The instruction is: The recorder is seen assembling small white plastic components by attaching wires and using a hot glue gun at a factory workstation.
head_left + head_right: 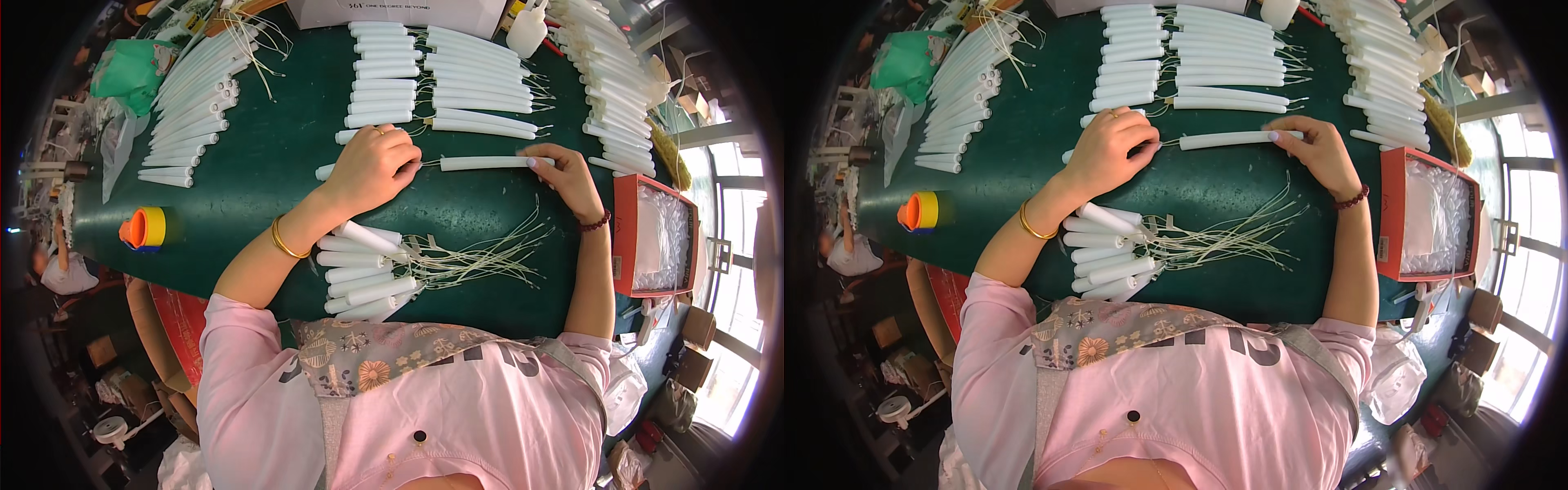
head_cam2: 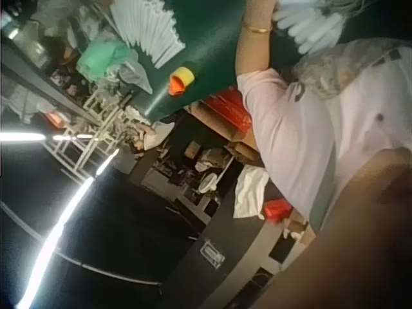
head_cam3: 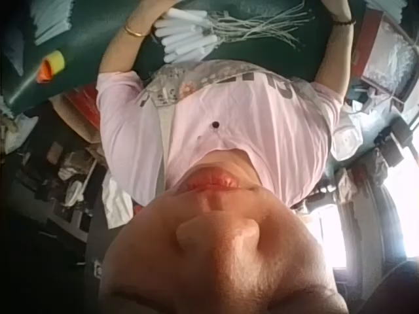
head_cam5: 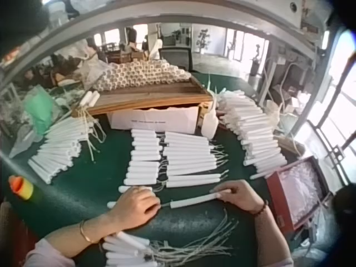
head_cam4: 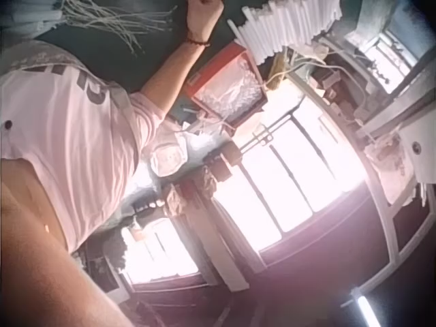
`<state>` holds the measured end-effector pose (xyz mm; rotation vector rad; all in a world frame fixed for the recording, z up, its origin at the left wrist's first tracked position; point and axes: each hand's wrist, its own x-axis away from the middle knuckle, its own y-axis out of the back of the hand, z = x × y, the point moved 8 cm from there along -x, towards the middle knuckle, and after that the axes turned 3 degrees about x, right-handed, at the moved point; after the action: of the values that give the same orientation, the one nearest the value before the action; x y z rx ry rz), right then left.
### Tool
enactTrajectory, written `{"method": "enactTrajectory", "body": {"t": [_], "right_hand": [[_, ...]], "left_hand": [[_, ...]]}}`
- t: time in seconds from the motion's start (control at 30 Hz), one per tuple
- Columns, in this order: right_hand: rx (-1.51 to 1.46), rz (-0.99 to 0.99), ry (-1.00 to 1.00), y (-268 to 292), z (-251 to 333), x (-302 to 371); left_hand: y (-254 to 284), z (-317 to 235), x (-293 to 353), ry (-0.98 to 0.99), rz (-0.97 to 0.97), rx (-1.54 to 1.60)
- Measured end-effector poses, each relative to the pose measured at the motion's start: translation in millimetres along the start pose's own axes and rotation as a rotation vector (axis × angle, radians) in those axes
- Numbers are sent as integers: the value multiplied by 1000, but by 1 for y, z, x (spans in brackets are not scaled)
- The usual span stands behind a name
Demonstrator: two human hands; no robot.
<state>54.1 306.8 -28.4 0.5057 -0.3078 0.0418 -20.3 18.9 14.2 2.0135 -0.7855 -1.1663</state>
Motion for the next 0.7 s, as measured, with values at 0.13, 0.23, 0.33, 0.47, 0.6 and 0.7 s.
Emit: {"method": "enactTrajectory", "body": {"t": [0.13, 0.23, 0.33, 0.47, 0.6, 0.7], "right_hand": [[-76, -68, 191, -5, 8, -1], [-14, -18, 113, -4, -3, -5], [34, -30, 95, -8, 12, 0], [-40, -71, 228, -7, 11, -1], [62, 58, -4, -9, 3, -3], [-18, -53, 108, -9, 10, -2]], "left_hand": [[2, -2, 0, -6, -56, 96], [0, -1, 0, 26, -37, 114], [-2, 3, 1, 73, -19, 95], [0, 3, 0, 68, -6, 73], [1, 5, 1, 74, -16, 68], [-1, 5, 0, 53, -41, 67]]}}
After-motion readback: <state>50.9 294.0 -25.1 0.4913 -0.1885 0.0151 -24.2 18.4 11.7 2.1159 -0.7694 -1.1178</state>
